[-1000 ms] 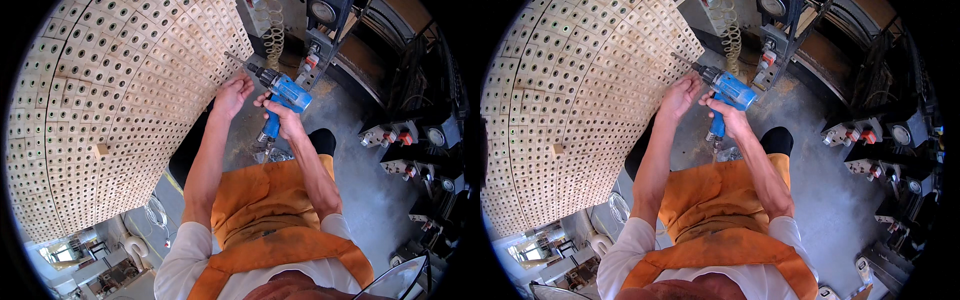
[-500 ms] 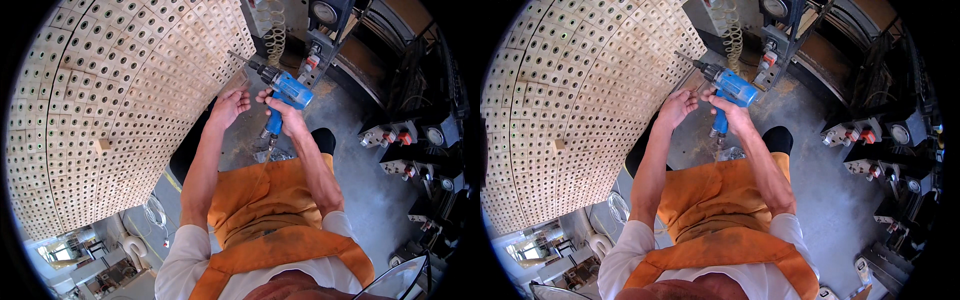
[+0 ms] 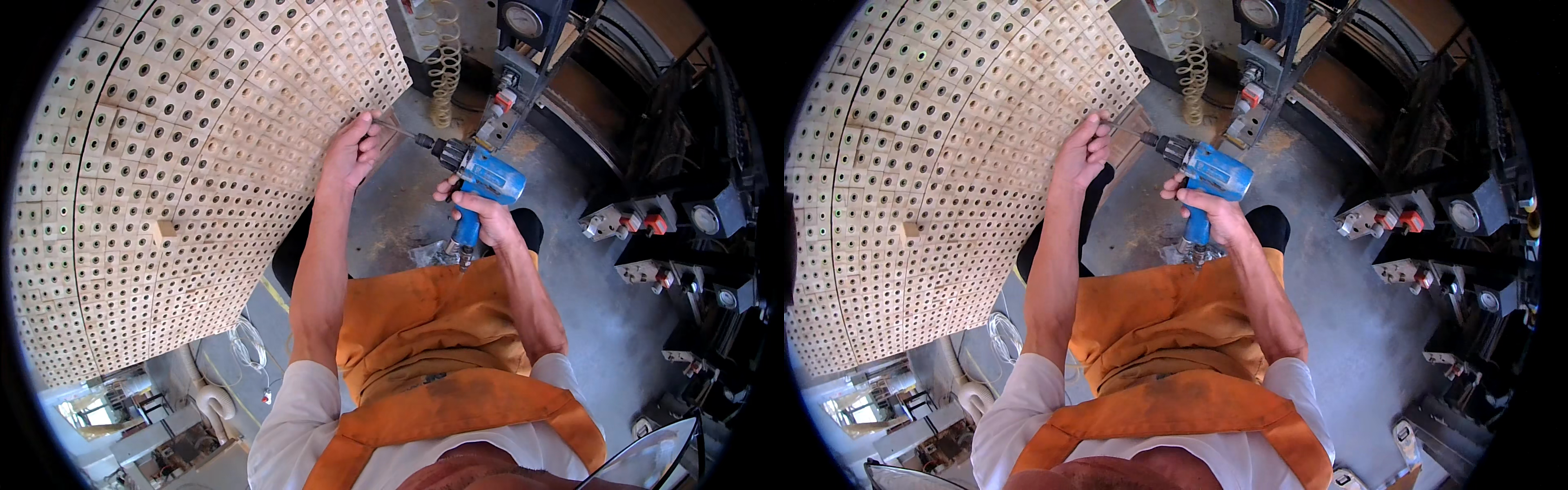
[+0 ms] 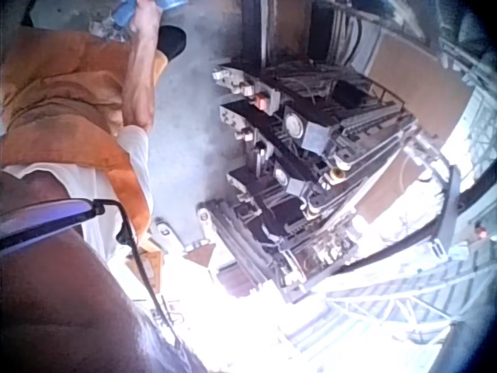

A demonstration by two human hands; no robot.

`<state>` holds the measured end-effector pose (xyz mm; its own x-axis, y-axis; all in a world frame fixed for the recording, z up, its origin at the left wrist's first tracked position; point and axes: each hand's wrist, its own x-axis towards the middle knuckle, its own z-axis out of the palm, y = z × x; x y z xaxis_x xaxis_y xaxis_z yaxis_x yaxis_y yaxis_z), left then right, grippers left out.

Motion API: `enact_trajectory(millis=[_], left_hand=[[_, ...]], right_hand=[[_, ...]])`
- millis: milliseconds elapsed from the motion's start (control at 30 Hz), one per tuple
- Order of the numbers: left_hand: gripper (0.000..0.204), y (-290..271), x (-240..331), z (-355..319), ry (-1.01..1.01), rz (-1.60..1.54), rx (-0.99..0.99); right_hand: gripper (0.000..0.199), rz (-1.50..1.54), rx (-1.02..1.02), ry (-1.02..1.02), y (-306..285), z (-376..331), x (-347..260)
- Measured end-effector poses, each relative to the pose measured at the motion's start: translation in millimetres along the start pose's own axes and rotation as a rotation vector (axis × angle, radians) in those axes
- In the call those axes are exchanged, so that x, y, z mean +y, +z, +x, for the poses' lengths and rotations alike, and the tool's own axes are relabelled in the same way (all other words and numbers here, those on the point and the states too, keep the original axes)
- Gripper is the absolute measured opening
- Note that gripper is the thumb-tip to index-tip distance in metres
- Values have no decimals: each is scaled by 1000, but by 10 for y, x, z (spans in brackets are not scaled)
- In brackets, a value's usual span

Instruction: The person uses a blue pneumatic drill to drive screws into a large, curved wooden board with a grid of pre-drilled holes. The person repeatedly picks up screws from a plastic bag on the floor and secures them into the board.

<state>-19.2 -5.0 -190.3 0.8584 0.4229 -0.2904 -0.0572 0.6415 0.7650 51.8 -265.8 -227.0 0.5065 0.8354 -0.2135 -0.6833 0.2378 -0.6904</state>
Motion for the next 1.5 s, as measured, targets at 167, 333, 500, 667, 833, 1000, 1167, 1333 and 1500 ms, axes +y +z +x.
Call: enact_trajectory(millis=[167,333,500,667,833,1000,1167,1333,1500], left_hand=[[24,-60,18,28,-37,41,51],[29,-64,-11,6,-63,146,-12],[32,-3,79,51,-74,343,-35],[35,117,230,91,73,1034,24],[34,223,328,127,-181,938,5],[31,111,103,222,-66,142,56],[28,78,12,293,52,-139,46],[26,53,-49,256,90,-11,25],[26,-128,-278,13,-39,122,165]], right_hand=[[28,26,-15,19,-40,-20,19],[29,38,-10,41,-76,-11,33],[30,-4,-16,27,-68,-3,28],[31,0,-23,4,-44,-37,11],[29,60,-10,-9,-72,-45,86],[29,1,67,-82,259,120,205],[26,133,66,-94,445,404,223],[25,56,73,-104,463,424,174],[25,-20,100,-122,544,424,150]])
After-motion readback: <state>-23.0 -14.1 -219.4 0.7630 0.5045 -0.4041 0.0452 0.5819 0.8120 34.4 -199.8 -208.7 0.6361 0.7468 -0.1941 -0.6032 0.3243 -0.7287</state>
